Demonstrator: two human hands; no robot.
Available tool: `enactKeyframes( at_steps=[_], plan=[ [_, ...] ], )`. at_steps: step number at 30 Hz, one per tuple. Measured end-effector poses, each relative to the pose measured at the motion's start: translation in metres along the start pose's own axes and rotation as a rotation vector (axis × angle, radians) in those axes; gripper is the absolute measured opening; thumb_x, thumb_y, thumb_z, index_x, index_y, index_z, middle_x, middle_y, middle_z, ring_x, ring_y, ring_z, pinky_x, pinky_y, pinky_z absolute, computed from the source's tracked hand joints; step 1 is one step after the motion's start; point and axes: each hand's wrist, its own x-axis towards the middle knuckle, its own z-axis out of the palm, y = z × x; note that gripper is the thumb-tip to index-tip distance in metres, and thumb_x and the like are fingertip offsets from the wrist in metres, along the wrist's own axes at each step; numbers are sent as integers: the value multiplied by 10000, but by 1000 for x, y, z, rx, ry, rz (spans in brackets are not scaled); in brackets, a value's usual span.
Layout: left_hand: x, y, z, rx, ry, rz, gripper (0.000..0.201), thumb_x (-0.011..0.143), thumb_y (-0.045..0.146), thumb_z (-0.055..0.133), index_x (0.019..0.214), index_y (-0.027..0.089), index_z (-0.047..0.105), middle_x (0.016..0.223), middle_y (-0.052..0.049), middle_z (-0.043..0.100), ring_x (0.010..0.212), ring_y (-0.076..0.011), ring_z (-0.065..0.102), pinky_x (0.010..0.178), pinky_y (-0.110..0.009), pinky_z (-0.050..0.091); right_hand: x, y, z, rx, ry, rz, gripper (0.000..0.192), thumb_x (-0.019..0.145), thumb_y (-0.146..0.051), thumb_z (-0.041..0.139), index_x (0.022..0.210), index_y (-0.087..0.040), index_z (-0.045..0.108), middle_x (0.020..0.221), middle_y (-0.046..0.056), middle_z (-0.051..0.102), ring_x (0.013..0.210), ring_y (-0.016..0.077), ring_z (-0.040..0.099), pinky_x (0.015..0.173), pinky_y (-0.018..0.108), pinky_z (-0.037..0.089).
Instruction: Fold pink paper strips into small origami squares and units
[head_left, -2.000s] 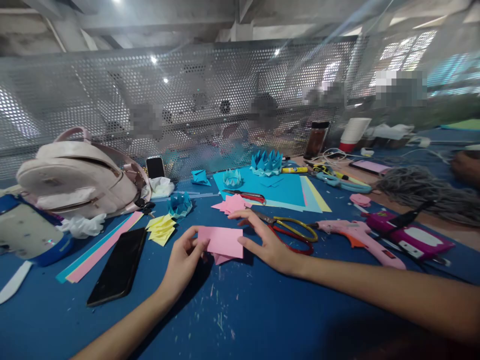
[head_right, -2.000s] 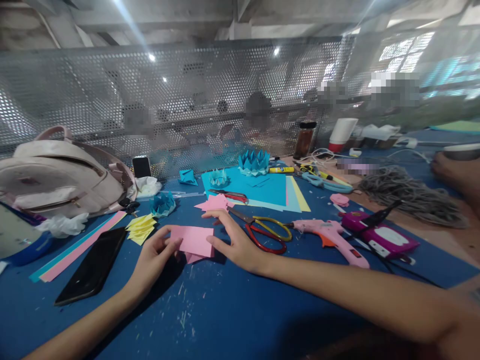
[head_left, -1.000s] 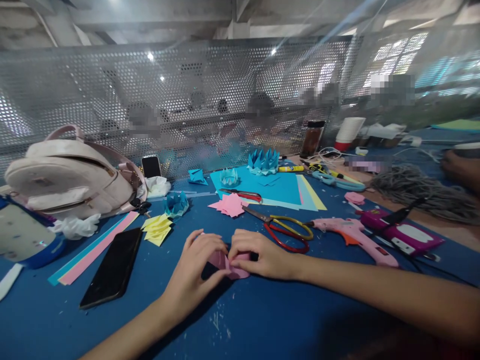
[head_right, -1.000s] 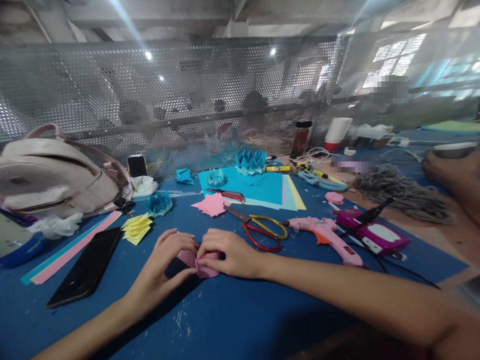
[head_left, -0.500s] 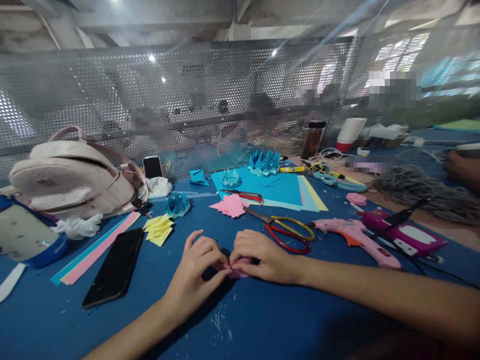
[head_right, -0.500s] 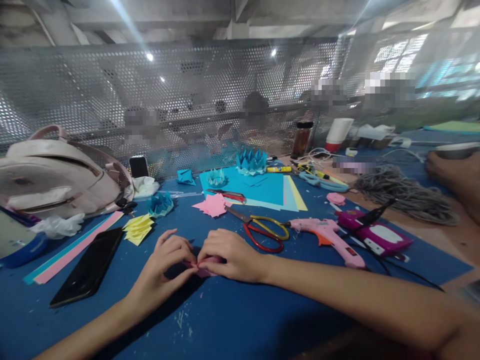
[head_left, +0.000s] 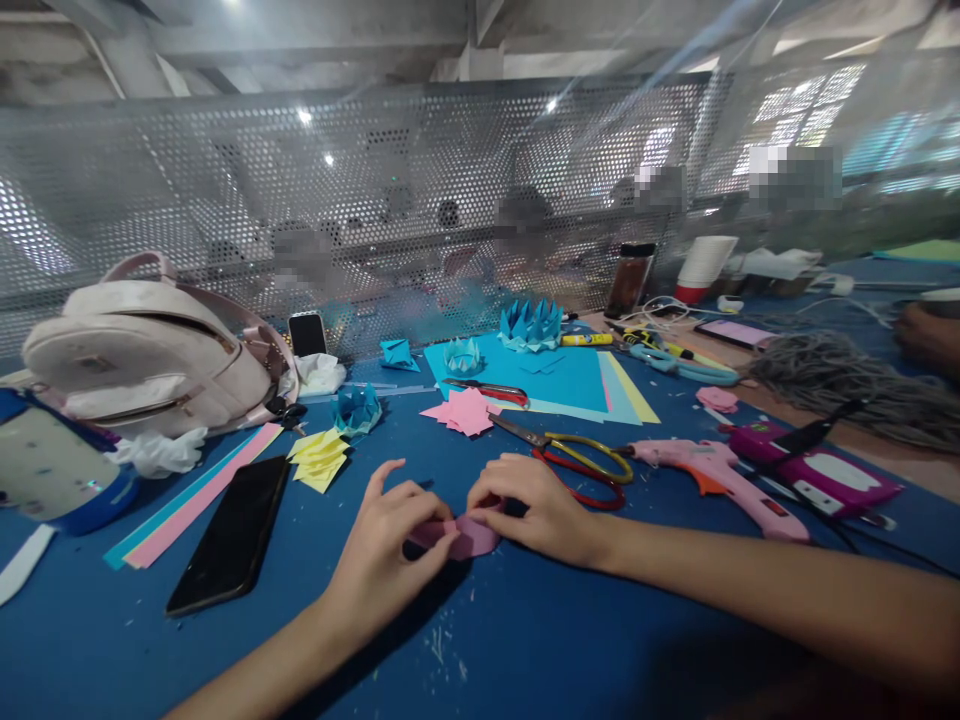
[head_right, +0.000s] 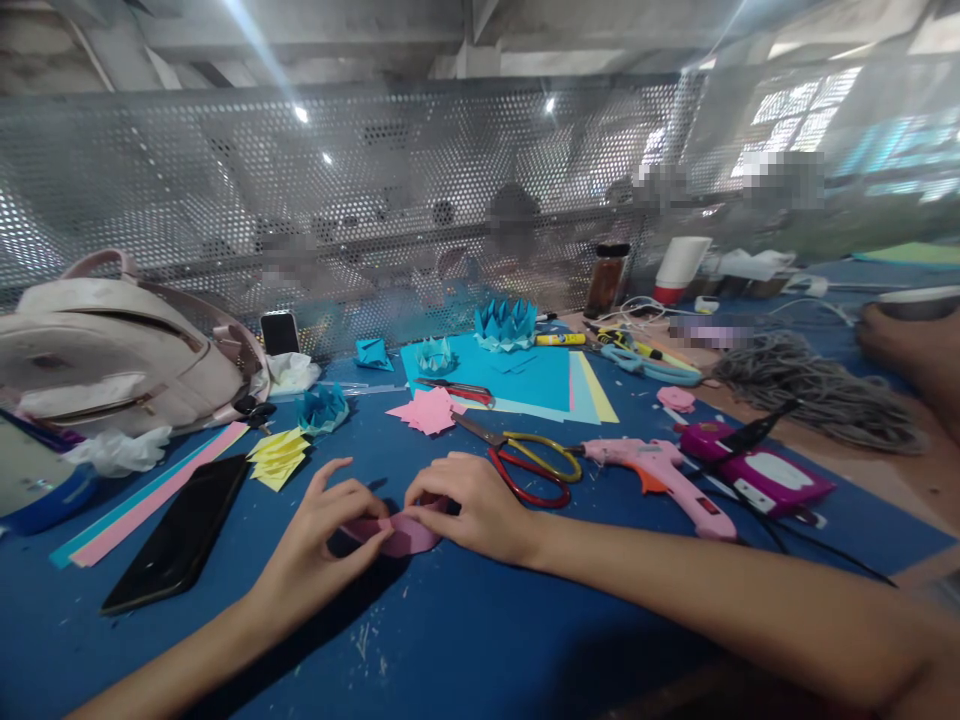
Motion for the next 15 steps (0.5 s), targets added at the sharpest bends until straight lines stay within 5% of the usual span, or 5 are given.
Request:
enactKeyframes(
  at_steps=[6, 15],
  plan=[
    [2, 4, -3, -61, -48, -152, 117, 854, 185, 563, 746, 219, 589, 675, 73, 624, 617, -107, 563, 1116, -450, 232, -2, 2, -1, 67, 81, 176, 198, 913, -319, 619, 779, -180, 663, 734, 3, 689, 641, 115, 576, 631, 224, 401],
    [4, 6, -6, -112, -126, -349, 107, 849, 256, 580, 760, 234, 635, 696, 47, 640, 730, -173, 583, 1032, -423, 329, -3, 0, 0, 129, 63, 185, 184, 911, -304, 620, 796, -171, 674, 731, 2, 693, 639, 102, 612, 622, 192, 426]
  ],
)
